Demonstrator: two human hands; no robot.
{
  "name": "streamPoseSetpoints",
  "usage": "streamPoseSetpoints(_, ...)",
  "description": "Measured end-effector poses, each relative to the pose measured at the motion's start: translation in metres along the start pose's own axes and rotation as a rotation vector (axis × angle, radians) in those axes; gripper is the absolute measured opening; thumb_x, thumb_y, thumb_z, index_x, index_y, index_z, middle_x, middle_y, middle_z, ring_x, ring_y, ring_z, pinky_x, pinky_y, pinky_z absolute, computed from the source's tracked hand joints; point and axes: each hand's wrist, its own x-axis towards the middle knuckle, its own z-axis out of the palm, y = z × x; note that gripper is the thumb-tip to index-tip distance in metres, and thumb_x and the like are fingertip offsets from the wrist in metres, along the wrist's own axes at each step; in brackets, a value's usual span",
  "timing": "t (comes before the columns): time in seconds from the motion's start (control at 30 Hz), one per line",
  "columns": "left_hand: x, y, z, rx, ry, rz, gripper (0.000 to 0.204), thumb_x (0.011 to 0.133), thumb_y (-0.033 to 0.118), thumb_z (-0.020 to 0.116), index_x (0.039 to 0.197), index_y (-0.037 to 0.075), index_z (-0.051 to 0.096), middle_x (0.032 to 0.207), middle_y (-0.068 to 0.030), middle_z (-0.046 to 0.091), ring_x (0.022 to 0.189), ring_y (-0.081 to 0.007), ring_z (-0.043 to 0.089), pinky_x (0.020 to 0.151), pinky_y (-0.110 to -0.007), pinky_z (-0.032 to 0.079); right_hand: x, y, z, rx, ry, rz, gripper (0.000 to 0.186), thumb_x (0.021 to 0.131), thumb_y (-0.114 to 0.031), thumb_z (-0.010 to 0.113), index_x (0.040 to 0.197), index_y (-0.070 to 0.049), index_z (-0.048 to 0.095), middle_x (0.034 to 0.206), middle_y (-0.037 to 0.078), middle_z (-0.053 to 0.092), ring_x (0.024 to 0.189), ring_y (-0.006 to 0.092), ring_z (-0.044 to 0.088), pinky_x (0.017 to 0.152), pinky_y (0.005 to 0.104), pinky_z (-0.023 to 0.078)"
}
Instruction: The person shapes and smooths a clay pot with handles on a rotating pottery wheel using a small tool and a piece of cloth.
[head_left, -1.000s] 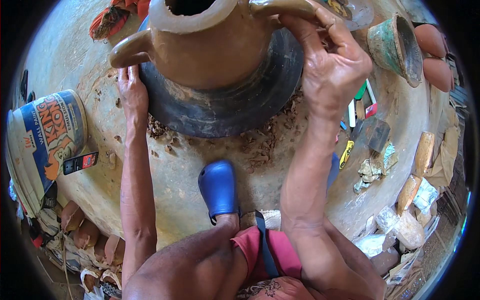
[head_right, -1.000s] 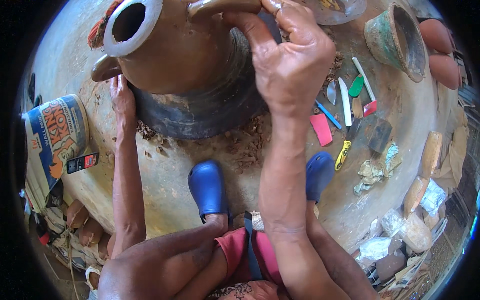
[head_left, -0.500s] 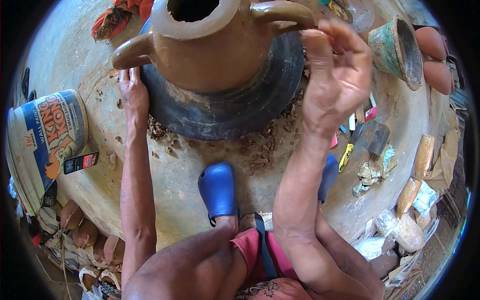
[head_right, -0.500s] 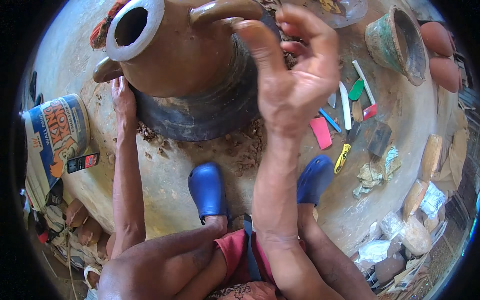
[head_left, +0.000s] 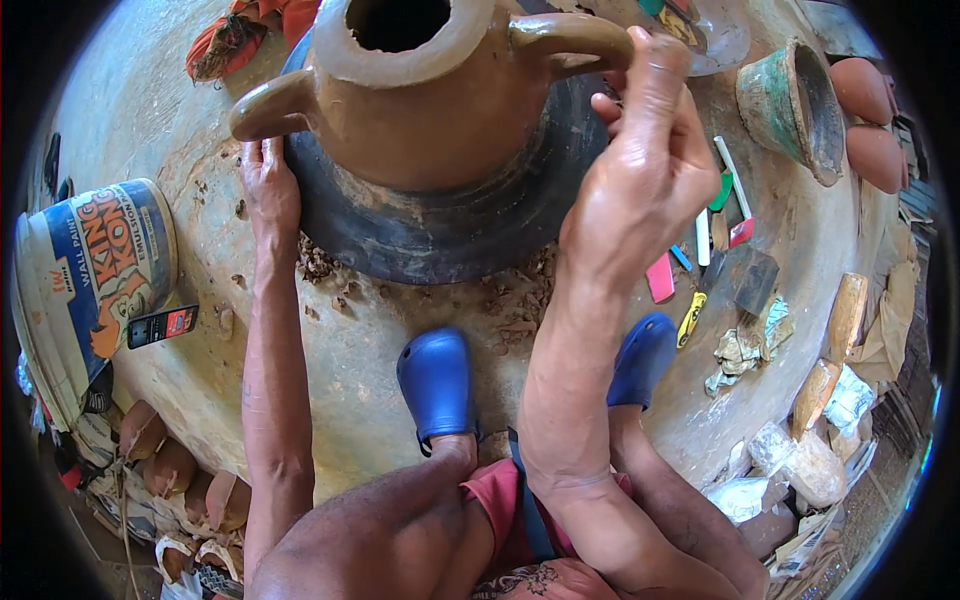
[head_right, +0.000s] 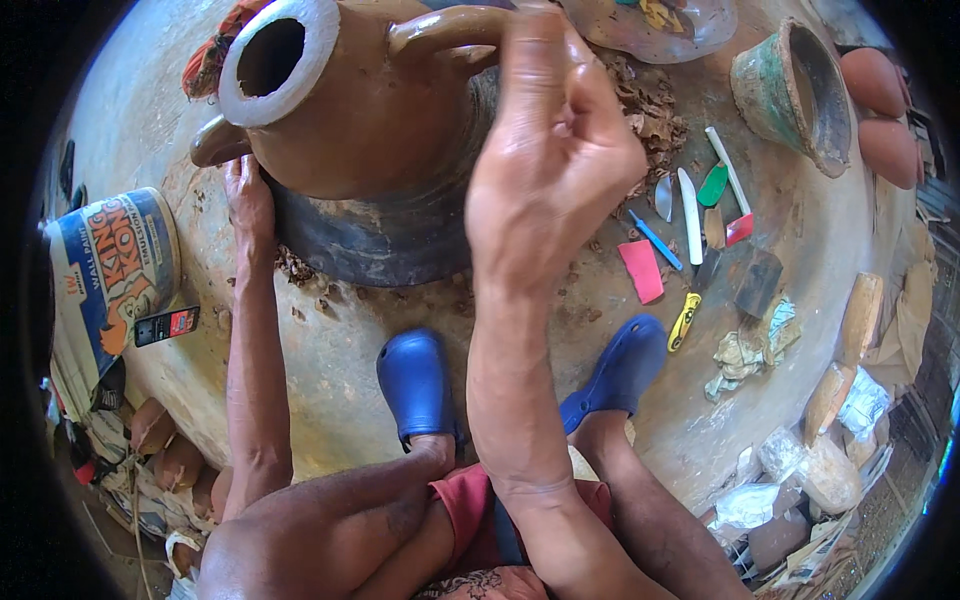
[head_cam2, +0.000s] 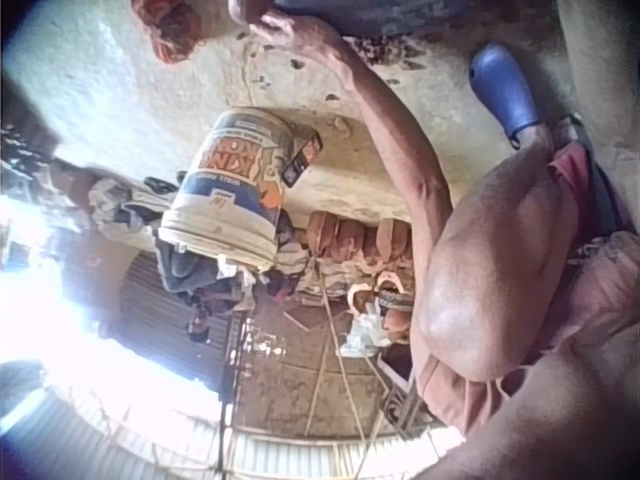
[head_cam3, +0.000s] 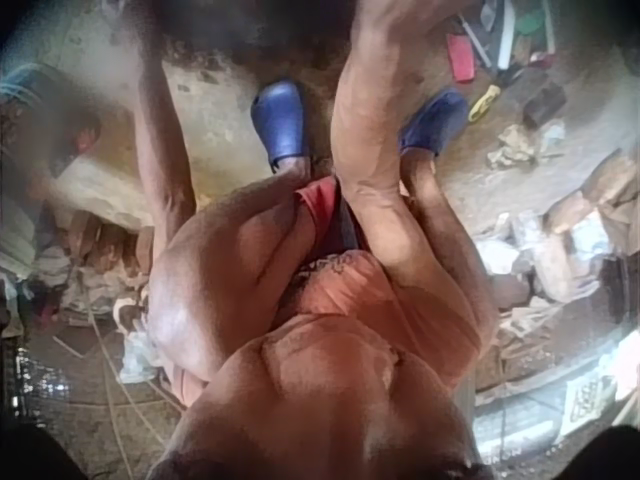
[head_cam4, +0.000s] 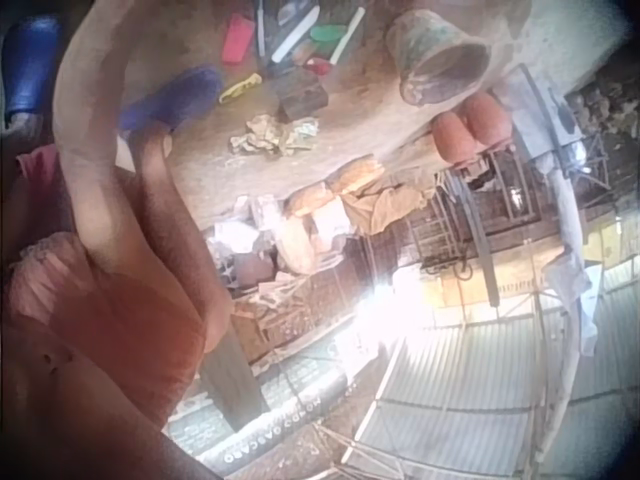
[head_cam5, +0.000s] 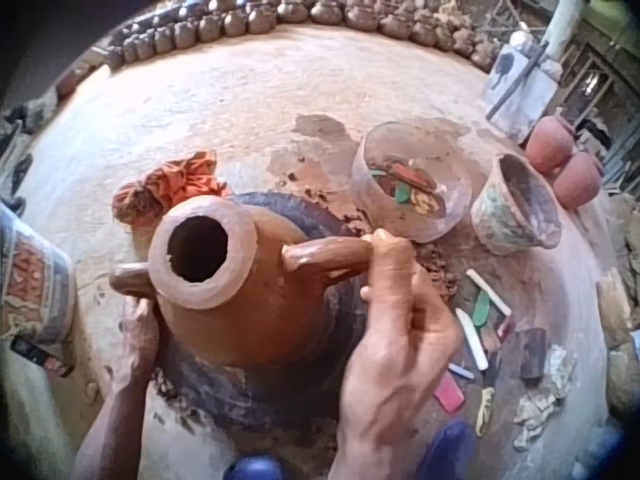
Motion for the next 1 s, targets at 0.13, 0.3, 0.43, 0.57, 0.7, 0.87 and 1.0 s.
streamPoseSetpoints(0.13,0.005,-0.012,-0.001,0.002,0.012,-0.019,0.04,0.116,0.029,0.052,0.142,0.003,0.067,0.137,-0.0142,0.071,0.126,-0.0258,0.065,0.111,-0.04,0.046,-0.013,-0.016,0.019,-0.329,-0.059,-0.272,0.044,0.096,-0.035,0.085,0.116,0.003,0.079,0.097,0.005,0.08,0.085,0.0132,0.07,0.079,0.031,0.051)
streamPoseSetpoints(0.3,0.006,-0.015,0.0,-0.124,0.022,-0.029,0.04,0.116,0.03,0.052,0.142,0.004,0.067,0.133,-0.0135,0.073,0.125,-0.0248,0.065,0.11,-0.04,0.046,-0.008,-0.017,0.015,-0.369,-0.036,-0.244,0.045,0.096,-0.036,0.084,0.115,0.004,0.078,0.095,0.005,0.079,0.081,0.0152,0.07,0.079,0.0323,0.052)
streamPoseSetpoints(0.43,0.008,-0.023,0.001,-0.108,-0.016,0.03,0.04,0.116,0.03,0.052,0.142,0.004,0.067,0.134,-0.0139,0.073,0.125,-0.0251,0.065,0.111,-0.04,0.045,0.005,-0.009,0.003,0.051,0.002,0.102,0.054,0.103,-0.045,0.075,0.117,0.007,0.079,0.094,0.007,0.077,0.076,0.0101,0.065,0.074,0.0251,0.052)
streamPoseSetpoints(0.57,0.007,-0.012,0.0,-0.003,0.012,0.027,0.04,0.115,0.03,0.052,0.141,0.003,0.067,0.135,-0.0144,0.072,0.125,-0.0258,0.065,0.11,-0.04,0.045,-0.008,-0.022,0.007,-0.106,-0.074,-0.054,0.045,0.102,-0.037,0.079,0.117,0.005,0.079,0.095,0.003,0.076,0.078,0.0079,0.064,0.074,0.0237,0.052)
streamPoseSetpoints(0.7,0.007,-0.023,-0.005,0.008,0.001,0.057,0.04,0.115,0.03,0.052,0.141,0.003,0.067,0.135,-0.0149,0.071,0.126,-0.0267,0.064,0.111,-0.04,0.045,-0.007,-0.013,0.015,-0.326,-0.076,-0.219,0.04,0.089,-0.028,0.092,0.109,0.003,0.077,0.089,0.008,0.079,0.084,0.0198,0.072,0.08,0.0361,0.051)
streamPoseSetpoints(0.87,0.006,-0.014,0.0,0.001,-0.004,0.015,0.037,0.113,0.022,0.047,0.138,0.001,0.067,0.139,-0.0188,0.068,0.129,-0.0339,0.062,0.113,-0.043,0.045,0.01,-0.008,0.005,-0.118,0.01,-0.069,0.029,0.101,-0.024,0.078,0.099,0.005,0.081,0.081,0.004,0.076,0.072,0.0071,0.063,0.068,0.0236,0.049)
streamPoseSetpoints(1.0,0.007,-0.029,-0.003,0.038,-0.01,0.063,0.039,0.114,0.026,0.05,0.14,0.001,0.066,0.138,-0.0171,0.069,0.127,-0.0305,0.064,0.113,-0.042,0.045,0.007,0.007,0.0,0.098,0.09,-0.058,0.026,0.101,-0.019,0.079,0.105,0.006,0.08,0.088,0.006,0.077,0.073,0.0091,0.064,0.068,0.028,0.05)
